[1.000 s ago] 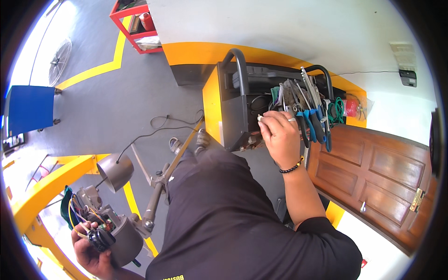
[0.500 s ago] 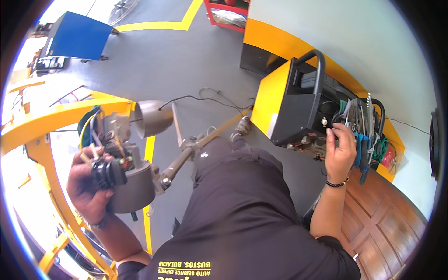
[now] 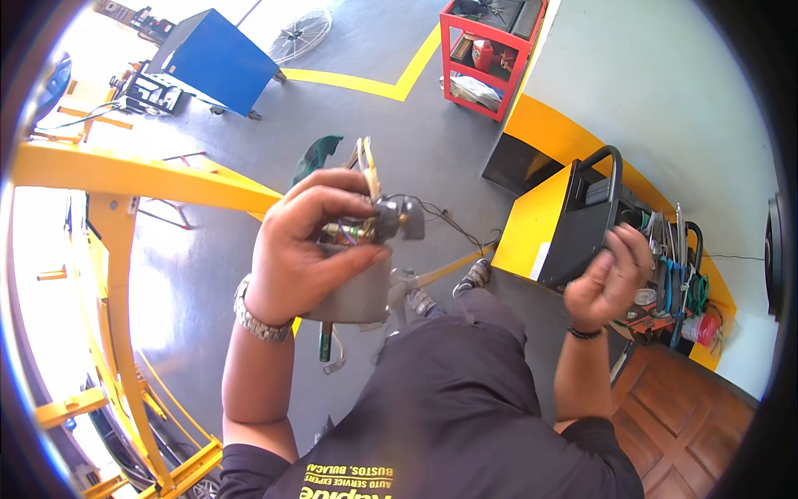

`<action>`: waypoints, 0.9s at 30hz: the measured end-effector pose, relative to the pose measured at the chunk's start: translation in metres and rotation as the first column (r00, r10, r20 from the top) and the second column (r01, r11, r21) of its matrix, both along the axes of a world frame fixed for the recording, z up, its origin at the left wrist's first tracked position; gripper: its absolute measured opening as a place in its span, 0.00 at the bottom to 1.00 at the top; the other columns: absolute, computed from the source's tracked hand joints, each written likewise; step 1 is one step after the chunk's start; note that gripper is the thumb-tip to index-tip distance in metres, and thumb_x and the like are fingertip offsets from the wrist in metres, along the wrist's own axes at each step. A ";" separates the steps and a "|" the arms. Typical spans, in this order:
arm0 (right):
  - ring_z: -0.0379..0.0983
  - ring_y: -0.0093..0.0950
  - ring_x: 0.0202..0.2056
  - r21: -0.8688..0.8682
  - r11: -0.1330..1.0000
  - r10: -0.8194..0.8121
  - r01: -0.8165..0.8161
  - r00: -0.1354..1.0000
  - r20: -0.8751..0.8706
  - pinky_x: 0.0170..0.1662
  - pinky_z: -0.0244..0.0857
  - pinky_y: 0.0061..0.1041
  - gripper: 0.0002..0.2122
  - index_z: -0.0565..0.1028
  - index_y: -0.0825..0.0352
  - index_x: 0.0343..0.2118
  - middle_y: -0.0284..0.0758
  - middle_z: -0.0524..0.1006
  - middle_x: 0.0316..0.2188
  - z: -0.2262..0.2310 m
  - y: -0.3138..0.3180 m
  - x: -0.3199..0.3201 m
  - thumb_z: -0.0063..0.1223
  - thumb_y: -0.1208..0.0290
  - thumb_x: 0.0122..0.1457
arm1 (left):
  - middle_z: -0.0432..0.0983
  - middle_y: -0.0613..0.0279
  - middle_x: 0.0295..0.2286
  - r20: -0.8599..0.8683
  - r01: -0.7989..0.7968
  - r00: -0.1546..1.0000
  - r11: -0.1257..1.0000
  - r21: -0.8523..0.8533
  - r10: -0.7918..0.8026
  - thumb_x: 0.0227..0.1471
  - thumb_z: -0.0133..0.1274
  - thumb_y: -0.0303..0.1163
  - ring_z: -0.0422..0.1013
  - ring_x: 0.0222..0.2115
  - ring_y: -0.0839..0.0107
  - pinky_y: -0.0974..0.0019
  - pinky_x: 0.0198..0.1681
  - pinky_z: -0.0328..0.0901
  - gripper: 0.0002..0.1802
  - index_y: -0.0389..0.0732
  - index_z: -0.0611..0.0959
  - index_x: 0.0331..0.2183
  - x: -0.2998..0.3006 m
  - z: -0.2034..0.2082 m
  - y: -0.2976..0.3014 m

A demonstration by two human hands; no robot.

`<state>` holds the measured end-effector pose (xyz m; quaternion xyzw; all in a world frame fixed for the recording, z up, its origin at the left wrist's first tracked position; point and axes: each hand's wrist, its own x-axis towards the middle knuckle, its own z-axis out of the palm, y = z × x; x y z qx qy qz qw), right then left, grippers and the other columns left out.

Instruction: The person holds a cylindrical electrical component with multiple wires and uses a small metal tool to adjust internal parts. They remove a small white plastic piece, inspect it, and then reattach the component's housing.

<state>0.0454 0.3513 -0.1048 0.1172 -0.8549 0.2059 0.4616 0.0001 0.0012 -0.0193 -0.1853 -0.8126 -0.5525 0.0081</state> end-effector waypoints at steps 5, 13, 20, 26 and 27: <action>0.76 0.34 0.45 -0.598 0.562 0.761 -0.572 0.641 0.103 0.49 0.71 0.31 0.24 0.68 0.72 0.56 0.44 0.77 0.46 0.009 -0.112 -0.024 0.62 0.74 0.57 | 0.78 0.56 0.41 -0.074 0.009 0.997 0.997 0.080 -0.003 0.36 0.71 0.24 0.75 0.40 0.68 0.66 0.45 0.70 0.19 0.34 0.82 0.34 0.000 -0.003 -0.004; 0.72 0.25 0.52 -0.916 0.146 0.956 -0.374 0.292 0.033 0.55 0.65 0.28 0.26 0.66 0.70 0.58 0.38 0.76 0.49 0.010 -0.144 -0.041 0.63 0.76 0.57 | 0.77 0.55 0.42 -0.172 0.026 0.984 0.992 -0.124 -0.047 0.34 0.73 0.24 0.77 0.42 0.63 0.63 0.46 0.71 0.22 0.38 0.83 0.36 0.001 0.010 -0.005; 0.77 0.34 0.46 -0.820 0.191 0.979 -0.539 0.163 0.121 0.49 0.70 0.30 0.27 0.68 0.70 0.56 0.43 0.79 0.44 0.009 -0.129 -0.070 0.67 0.74 0.54 | 0.77 0.53 0.41 -0.137 0.001 0.990 0.996 -0.085 -0.013 0.36 0.74 0.28 0.78 0.38 0.62 0.64 0.41 0.74 0.21 0.39 0.84 0.35 0.001 0.010 -0.009; 0.79 0.39 0.35 -0.600 0.123 0.992 -0.791 0.098 0.074 0.38 0.73 0.34 0.28 0.69 0.72 0.52 0.44 0.81 0.38 0.005 -0.135 -0.107 0.72 0.70 0.49 | 0.77 0.51 0.41 -0.107 -0.051 0.994 0.990 -0.129 0.038 0.38 0.74 0.31 0.78 0.39 0.60 0.62 0.41 0.74 0.20 0.39 0.84 0.35 -0.001 0.014 -0.007; 0.79 0.39 0.35 -0.616 0.089 0.996 -0.782 0.074 0.050 0.39 0.73 0.34 0.29 0.70 0.72 0.51 0.44 0.81 0.37 0.005 -0.137 -0.110 0.72 0.71 0.48 | 0.77 0.51 0.41 -0.103 -0.057 0.994 0.990 -0.127 0.044 0.38 0.74 0.31 0.78 0.39 0.60 0.62 0.41 0.74 0.20 0.39 0.84 0.35 -0.001 0.014 -0.006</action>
